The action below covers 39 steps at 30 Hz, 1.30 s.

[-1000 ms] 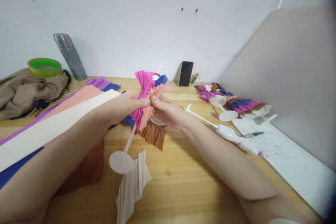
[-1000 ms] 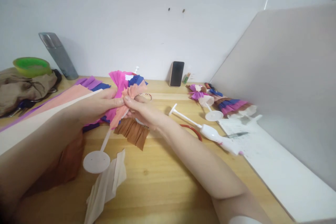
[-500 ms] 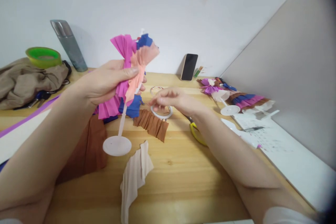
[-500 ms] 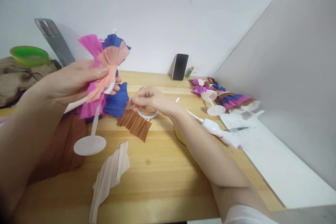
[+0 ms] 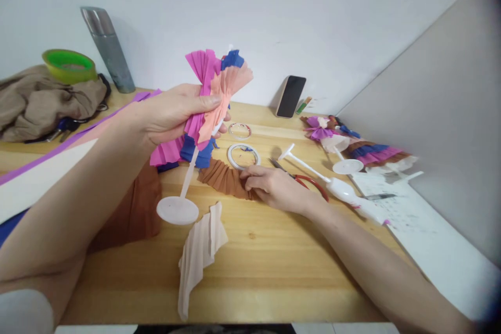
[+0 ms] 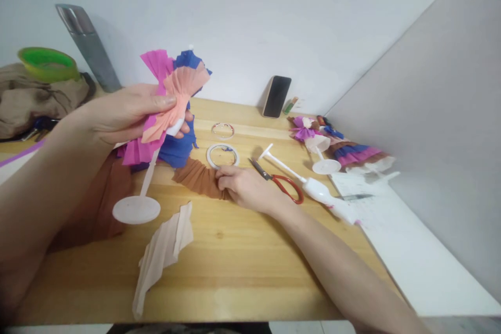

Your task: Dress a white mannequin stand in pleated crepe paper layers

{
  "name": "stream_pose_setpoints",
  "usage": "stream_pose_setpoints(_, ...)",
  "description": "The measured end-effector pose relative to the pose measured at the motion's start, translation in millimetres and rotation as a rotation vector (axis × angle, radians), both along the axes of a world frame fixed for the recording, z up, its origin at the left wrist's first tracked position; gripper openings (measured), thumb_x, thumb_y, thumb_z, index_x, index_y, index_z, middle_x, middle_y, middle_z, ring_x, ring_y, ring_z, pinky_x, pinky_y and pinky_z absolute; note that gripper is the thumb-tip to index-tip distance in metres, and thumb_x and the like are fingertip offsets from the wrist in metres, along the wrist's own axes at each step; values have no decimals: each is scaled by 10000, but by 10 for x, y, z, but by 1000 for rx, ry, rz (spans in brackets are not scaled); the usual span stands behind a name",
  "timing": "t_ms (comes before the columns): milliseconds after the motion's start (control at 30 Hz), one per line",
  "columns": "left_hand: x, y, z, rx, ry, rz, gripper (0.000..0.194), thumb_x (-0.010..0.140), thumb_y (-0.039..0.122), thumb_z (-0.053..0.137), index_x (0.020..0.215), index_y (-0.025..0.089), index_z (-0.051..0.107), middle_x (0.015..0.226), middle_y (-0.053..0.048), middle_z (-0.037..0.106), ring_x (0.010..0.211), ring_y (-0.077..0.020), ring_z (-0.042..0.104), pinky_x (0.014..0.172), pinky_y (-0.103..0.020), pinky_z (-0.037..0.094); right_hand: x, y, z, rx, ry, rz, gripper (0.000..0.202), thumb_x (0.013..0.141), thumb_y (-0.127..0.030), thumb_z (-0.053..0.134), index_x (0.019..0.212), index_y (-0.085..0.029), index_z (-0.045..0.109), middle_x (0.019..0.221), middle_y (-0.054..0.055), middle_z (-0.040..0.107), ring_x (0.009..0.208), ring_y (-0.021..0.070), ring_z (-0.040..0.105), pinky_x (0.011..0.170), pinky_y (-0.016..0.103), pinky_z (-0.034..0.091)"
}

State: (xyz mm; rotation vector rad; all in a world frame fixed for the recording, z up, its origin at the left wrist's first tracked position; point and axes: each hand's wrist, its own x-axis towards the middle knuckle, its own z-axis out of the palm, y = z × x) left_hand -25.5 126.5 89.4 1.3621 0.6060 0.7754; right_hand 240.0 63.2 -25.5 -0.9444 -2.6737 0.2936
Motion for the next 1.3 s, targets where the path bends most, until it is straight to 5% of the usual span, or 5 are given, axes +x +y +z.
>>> stream_pose_setpoints(233, -3, -13, 49, -13, -4, 33, 235, 996, 104, 468, 851, 33, 639, 686, -68, 688, 663, -154, 671, 704, -295, 546, -426, -338, 21, 34, 171, 284, 295, 921, -119, 526, 1184, -148, 657, 1216, 137, 699, 1034, 223, 635, 884, 359, 540)
stream_pose_setpoints(367, -18, -6, 41, 5, 25, -7, 195, 967, 171, 566, 851, 43, 658, 710, -83, 710, 672, -153, 671, 696, -276, 551, -631, -395, -119, -41, 189, 380, 256, 941, -77, 450, 1011, -179, 675, 1171, 112, 729, 1003, 217, 623, 871, 368, 530)
stream_pose_setpoints(667, -27, 33, -7, -47, -2, 15, 162, 940, 162, 603, 903, 30, 690, 758, -102, 723, 673, -175, 682, 698, -314, 560, -349, -306, -66, -721, 1031, -369, 252, 859, -454, 687, 809, -218, 611, 605, -19, 625, 505, 133, 550, 509, 269, 437)
stream_pose_setpoints(800, -27, 48, -15, -44, -11, 5, 198, 931, 164, 608, 816, 26, 691, 723, -94, 712, 638, -156, 669, 654, -272, 557, -300, -208, -33, -789, 1052, -582, 285, 755, -442, 754, 746, -191, 618, 500, -43, 583, 371, 88, 437, 406, 227, 309)
stream_pose_setpoints(1300, 264, 191, -447, -240, -75, 103, 187, 941, 205, 594, 1088, 120, 672, 947, -120, 766, 705, -183, 732, 690, -304, 623, -180, 10, 3, -659, 1401, -607, 352, 695, -448, 787, 768, -209, 539, 491, -80, 560, 326, 56, 404, 363, 186, 241)
